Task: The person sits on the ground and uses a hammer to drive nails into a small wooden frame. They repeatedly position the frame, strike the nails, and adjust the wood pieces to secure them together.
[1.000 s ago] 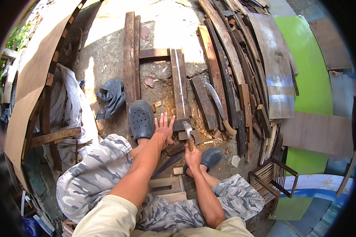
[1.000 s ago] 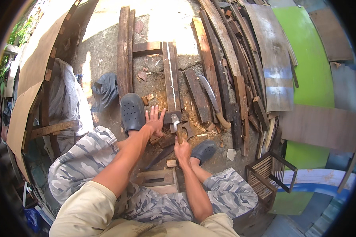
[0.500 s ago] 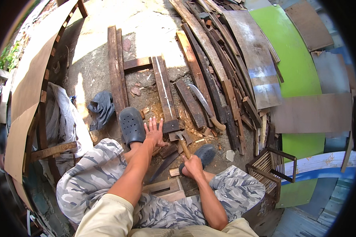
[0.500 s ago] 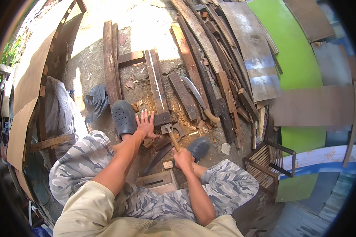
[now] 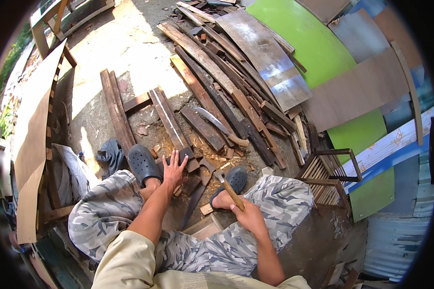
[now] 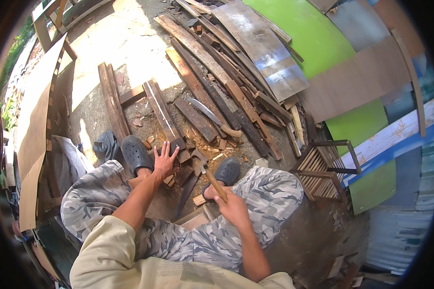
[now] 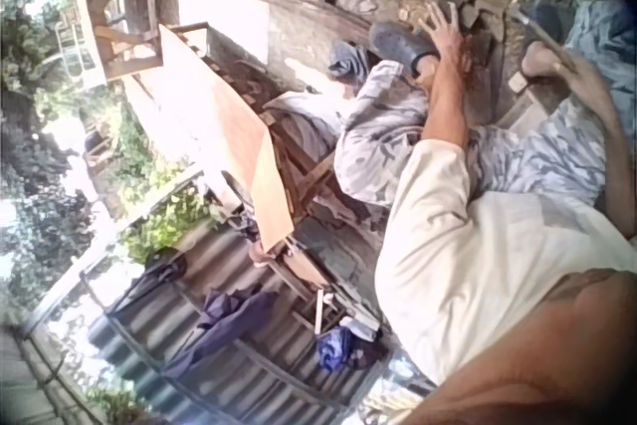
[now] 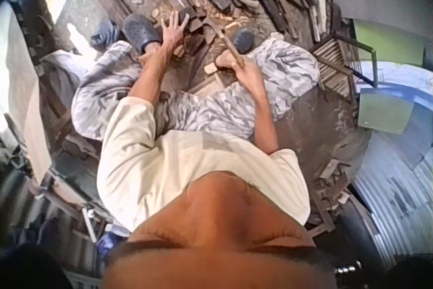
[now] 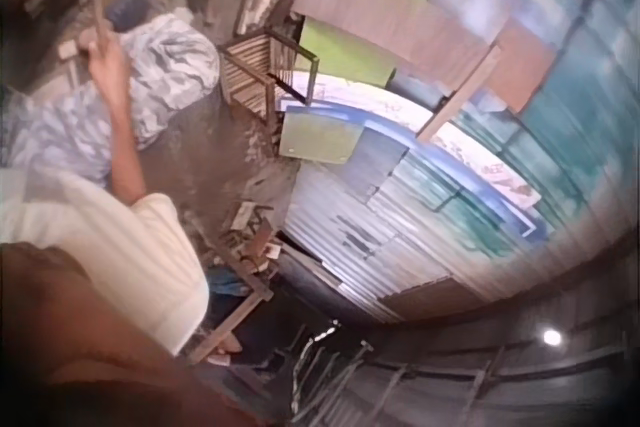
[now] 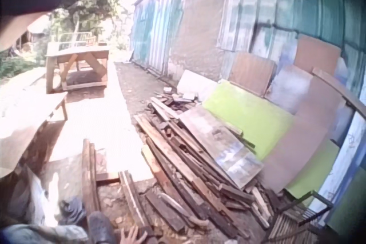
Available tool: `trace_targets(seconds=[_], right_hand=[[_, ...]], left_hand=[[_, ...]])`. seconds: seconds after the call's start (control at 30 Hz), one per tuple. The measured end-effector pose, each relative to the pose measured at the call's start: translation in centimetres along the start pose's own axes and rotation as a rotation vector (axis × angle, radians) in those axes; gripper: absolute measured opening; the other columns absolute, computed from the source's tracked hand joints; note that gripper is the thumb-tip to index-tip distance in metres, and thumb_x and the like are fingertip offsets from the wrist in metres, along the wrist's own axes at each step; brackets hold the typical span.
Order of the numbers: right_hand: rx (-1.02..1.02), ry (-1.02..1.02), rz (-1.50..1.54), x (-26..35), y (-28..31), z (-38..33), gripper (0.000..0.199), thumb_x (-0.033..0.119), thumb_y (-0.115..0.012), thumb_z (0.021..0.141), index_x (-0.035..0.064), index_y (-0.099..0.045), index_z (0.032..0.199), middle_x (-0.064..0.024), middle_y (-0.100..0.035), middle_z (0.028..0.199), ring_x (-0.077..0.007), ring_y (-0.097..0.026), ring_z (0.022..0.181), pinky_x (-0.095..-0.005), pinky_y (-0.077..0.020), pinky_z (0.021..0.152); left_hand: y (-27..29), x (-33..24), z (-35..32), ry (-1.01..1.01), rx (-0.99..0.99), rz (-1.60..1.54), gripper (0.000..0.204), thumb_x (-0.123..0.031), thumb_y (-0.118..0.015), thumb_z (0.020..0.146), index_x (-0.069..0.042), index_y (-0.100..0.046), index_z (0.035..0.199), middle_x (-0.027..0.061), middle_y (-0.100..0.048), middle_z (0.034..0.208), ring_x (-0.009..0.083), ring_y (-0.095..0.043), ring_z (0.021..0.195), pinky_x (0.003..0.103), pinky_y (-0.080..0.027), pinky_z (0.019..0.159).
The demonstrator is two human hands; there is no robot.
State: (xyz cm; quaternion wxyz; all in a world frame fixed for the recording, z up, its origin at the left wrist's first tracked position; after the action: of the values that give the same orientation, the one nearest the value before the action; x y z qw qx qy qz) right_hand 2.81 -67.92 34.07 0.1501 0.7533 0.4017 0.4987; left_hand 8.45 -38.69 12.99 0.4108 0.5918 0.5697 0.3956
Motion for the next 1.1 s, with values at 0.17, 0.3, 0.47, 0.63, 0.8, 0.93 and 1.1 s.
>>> trace_targets(seconds=[0.17,0.3,0.47,0.63,0.8,0.93,1.1], right_hand=[[0.054,-0.039,-0.043,1.4,-0.5,0.9,0.037,0.034,-0.061,0.093,0.0012,-0.061,0.112,-0.028,-0.067,0.094,-0.0472,-0.064,0.095,-0.0507,-0.0495,0.081],[0.043,-0.012,0.009,1.3,-1.0,1.2,0.041,0.037,-0.058,0.095,-0.0017,-0.06,0.107,-0.0281,-0.067,0.092,-0.0476,-0.064,0.093,-0.0519,-0.049,0.081],[0.035,0.012,0.229,3.8,-2.8,1.7,0.05,0.046,-0.059,0.094,-0.0036,-0.06,0.105,-0.0258,-0.067,0.087,-0.0465,-0.065,0.09,-0.0504,-0.049,0.081],[0.074,0.05,0.623,4.8,-4.8,2.7,0.047,0.044,-0.063,0.094,-0.0022,-0.061,0.102,-0.014,-0.065,0.078,-0.0255,-0.065,0.07,-0.0405,-0.0516,0.066],[0.307,-0.062,1.087,7.3,-6.0,2.5,0.019,0.025,-0.056,0.102,0.0065,-0.05,0.103,0.0029,-0.046,0.071,-0.0061,-0.044,0.051,-0.0233,-0.04,0.045],[0.434,-0.08,1.237,9.1,-5.9,2.3,0.015,0.023,-0.056,0.102,0.0095,-0.049,0.1,0.0031,-0.046,0.072,-0.0056,-0.045,0.053,-0.0232,-0.0413,0.046],[0.552,-0.144,1.235,9.0,-6.3,2.5,0.017,0.023,-0.056,0.102,0.0118,-0.046,0.094,0.0028,-0.047,0.072,-0.0066,-0.046,0.053,-0.0245,-0.043,0.047]], left_hand=[[-0.3,-0.1,0.7,-0.024,0.049,0.159,0.091,-0.061,-0.066,0.081,-0.022,-0.029,0.155,0.0152,-0.017,0.163,0.0319,-0.005,0.153,0.062,-0.006,0.118],[1.7,-2.1,-0.1,0.056,0.225,-0.003,0.079,-0.062,-0.065,0.08,-0.014,-0.052,0.142,0.0171,-0.017,0.163,0.0347,-0.006,0.152,0.058,-0.01,0.119],[-4.2,-0.3,-3.6,0.078,0.168,0.025,0.06,-0.056,-0.064,0.083,-0.01,-0.069,0.121,0.0196,-0.028,0.158,0.0357,-0.022,0.148,0.053,-0.019,0.118],[-4.1,-1.4,-6.2,-0.052,0.2,-0.119,0.033,-0.035,-0.057,0.09,-0.008,-0.075,0.097,0.0175,-0.067,0.118,0.0312,-0.059,0.118,0.046,-0.045,0.098],[-2.6,-2.9,-9.2,0.051,0.119,-0.431,0.037,-0.035,-0.054,0.093,-0.004,-0.073,0.087,0.0238,-0.07,0.085,0.0412,-0.069,0.08,0.05,-0.055,0.072],[-1.3,-4.5,-12.8,0.156,0.074,-0.509,0.047,-0.045,-0.054,0.092,-0.003,-0.072,0.081,0.0243,-0.069,0.077,0.0417,-0.069,0.076,0.051,-0.054,0.071],[-1.8,-3.8,-15.6,0.187,0.043,-0.46,0.042,-0.047,-0.057,0.088,-0.007,-0.07,0.083,0.0199,-0.069,0.075,0.0399,-0.068,0.076,0.049,-0.054,0.068]])
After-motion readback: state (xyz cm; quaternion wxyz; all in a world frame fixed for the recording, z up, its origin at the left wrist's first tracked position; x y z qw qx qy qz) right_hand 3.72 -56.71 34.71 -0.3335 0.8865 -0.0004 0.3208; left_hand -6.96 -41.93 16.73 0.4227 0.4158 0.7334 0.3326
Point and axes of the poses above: each hand's wrist, its own z-axis towards the middle knuckle, its own y-axis out of the back of the hand, x = y × z, the point moved 1 cm from there along z, towards the middle knuckle
